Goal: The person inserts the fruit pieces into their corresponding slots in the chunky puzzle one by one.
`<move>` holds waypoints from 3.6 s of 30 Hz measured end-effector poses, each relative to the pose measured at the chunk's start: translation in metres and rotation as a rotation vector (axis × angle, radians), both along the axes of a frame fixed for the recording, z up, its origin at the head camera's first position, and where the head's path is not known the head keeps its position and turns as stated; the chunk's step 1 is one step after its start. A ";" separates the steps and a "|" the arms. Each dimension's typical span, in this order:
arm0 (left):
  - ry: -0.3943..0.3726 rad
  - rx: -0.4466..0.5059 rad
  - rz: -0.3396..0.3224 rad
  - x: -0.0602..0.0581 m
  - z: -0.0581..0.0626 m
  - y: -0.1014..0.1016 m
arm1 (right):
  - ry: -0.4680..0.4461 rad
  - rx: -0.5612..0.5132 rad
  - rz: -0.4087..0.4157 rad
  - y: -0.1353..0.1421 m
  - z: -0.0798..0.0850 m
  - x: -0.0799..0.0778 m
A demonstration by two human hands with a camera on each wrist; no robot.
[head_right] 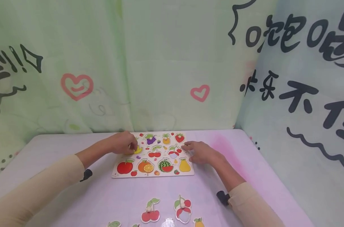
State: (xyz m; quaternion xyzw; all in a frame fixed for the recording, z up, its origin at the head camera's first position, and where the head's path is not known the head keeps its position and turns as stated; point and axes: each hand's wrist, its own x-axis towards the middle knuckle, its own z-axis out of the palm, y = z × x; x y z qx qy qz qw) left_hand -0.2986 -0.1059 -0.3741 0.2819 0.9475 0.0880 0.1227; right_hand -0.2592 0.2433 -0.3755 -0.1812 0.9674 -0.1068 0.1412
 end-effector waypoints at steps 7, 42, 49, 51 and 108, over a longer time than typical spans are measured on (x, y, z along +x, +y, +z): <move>-0.009 -0.011 0.044 0.004 0.001 0.004 | -0.020 -0.017 -0.032 0.000 0.001 0.002; 0.129 0.000 -0.146 0.058 -0.001 0.021 | 0.000 -0.007 -0.010 0.001 -0.002 0.000; 0.122 0.054 -0.218 0.080 -0.003 0.027 | -0.012 -0.007 -0.015 0.001 -0.001 0.002; 0.112 0.077 -0.244 0.085 -0.004 0.029 | -0.010 -0.008 -0.012 0.000 -0.002 0.002; -0.064 0.151 -0.532 0.147 -0.002 0.053 | 0.000 0.011 -0.031 0.000 -0.004 0.001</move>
